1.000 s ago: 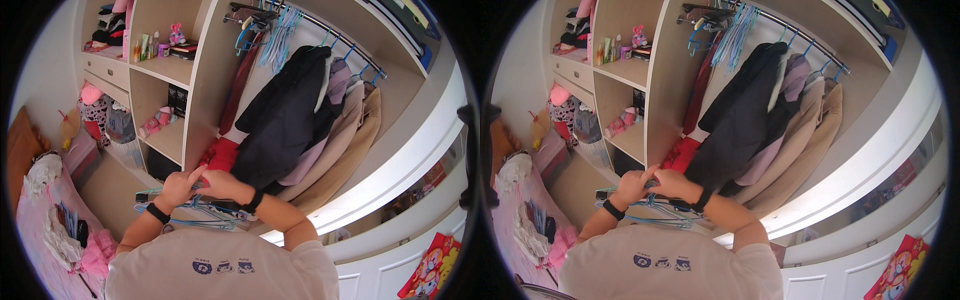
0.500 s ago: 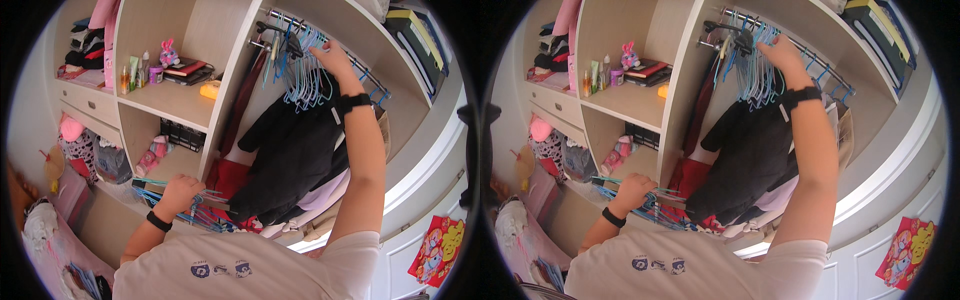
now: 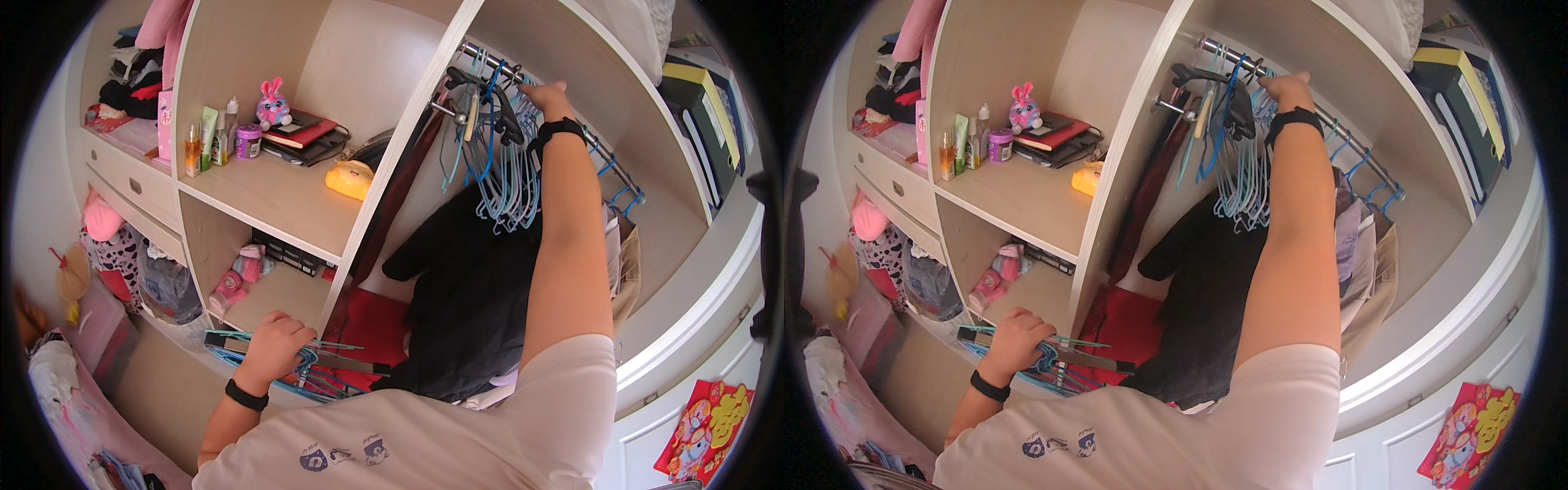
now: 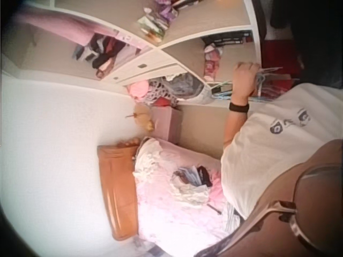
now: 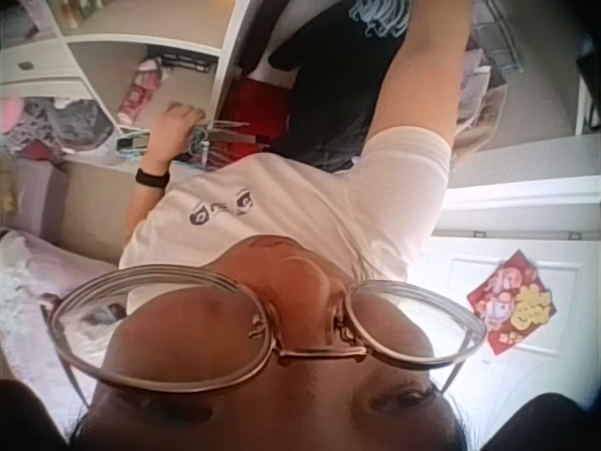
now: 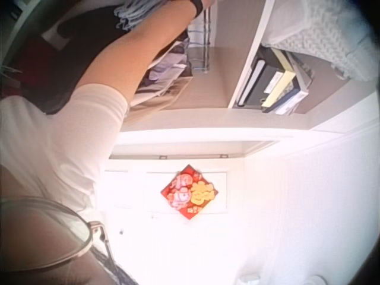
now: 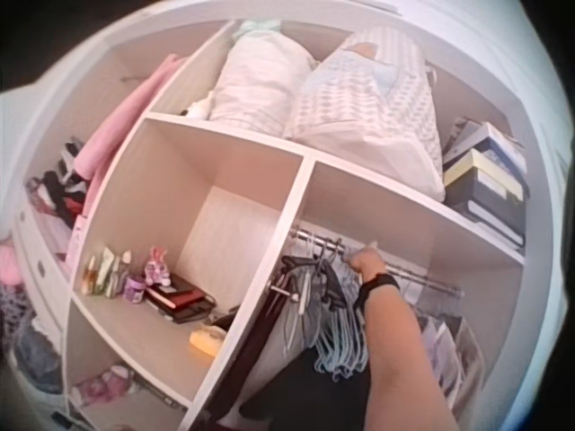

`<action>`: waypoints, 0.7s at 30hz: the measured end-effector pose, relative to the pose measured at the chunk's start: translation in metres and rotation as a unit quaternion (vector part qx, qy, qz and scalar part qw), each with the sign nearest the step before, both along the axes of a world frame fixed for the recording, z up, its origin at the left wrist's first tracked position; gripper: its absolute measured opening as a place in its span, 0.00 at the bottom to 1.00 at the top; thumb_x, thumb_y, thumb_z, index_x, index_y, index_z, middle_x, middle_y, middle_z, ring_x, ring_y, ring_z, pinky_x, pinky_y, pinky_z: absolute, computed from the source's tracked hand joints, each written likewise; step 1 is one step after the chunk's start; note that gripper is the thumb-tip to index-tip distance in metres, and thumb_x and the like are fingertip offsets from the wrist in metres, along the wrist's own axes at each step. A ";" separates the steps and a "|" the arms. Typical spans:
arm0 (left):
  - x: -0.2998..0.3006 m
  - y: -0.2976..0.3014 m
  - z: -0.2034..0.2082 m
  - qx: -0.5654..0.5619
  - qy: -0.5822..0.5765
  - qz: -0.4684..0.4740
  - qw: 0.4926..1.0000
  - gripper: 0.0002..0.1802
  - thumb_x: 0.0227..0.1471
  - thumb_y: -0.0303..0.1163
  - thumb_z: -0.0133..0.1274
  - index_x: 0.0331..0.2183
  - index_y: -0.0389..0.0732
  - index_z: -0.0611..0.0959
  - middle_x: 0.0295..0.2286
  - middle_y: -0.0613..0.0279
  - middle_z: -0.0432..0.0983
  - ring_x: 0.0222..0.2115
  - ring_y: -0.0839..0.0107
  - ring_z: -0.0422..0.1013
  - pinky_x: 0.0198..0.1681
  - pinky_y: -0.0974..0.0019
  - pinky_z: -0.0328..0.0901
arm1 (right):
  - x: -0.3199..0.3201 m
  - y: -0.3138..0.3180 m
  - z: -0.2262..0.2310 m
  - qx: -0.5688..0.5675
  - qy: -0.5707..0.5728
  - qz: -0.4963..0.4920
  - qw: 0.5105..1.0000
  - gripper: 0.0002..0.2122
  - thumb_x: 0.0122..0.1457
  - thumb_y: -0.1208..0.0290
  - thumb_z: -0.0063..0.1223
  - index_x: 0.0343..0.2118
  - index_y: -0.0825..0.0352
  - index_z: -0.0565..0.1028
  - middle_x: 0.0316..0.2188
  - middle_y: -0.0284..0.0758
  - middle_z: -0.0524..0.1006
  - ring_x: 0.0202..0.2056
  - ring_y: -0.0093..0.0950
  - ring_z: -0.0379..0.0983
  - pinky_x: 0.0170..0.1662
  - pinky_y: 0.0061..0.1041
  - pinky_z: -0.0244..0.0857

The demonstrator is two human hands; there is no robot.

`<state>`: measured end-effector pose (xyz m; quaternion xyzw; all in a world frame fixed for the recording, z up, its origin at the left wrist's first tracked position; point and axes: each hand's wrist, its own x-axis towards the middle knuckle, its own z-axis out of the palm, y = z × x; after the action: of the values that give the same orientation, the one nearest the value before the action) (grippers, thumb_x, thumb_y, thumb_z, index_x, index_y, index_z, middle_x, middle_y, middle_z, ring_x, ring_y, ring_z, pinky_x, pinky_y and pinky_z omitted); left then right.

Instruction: The person removes a black jacket from a hanger, lays it on a bed, and buttons it. They then hang the jacket back in a wardrobe and gather multiple empty hangers, moving them to a drying rack in the living area.

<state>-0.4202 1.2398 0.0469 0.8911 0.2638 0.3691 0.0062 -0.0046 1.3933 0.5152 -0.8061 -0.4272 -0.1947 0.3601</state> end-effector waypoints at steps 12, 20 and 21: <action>0.017 0.008 -0.014 -0.012 -0.025 0.016 1.000 0.19 0.25 0.25 0.60 0.29 0.47 0.80 0.22 0.65 0.73 0.29 0.61 0.73 0.43 0.57 0.66 | -0.007 -0.005 -0.010 0.014 -0.017 -0.113 0.993 0.49 0.41 0.42 0.66 0.64 0.58 0.55 0.56 0.45 0.70 0.58 0.44 0.66 0.56 0.44 0.63; 0.025 0.010 -0.016 -0.014 -0.006 0.018 1.000 0.20 0.24 0.26 0.61 0.30 0.47 0.80 0.23 0.65 0.73 0.29 0.61 0.73 0.44 0.58 0.66 | 0.002 0.011 -0.016 0.078 -0.014 -0.047 0.996 0.38 0.47 0.54 0.62 0.58 0.66 0.56 0.49 0.45 0.77 0.53 0.43 0.73 0.54 0.46 0.62; 0.025 0.010 -0.016 -0.017 -0.006 0.016 1.000 0.21 0.24 0.26 0.61 0.30 0.47 0.80 0.23 0.65 0.73 0.29 0.61 0.73 0.44 0.58 0.66 | 0.002 0.008 -0.016 0.083 -0.023 -0.058 0.995 0.36 0.48 0.56 0.61 0.56 0.67 0.57 0.48 0.45 0.77 0.52 0.42 0.73 0.54 0.45 0.62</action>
<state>-0.3953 1.2502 0.0307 0.8843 0.2841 0.3701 0.0167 -0.0029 1.4013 0.4992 -0.7919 -0.3707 -0.2686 0.4040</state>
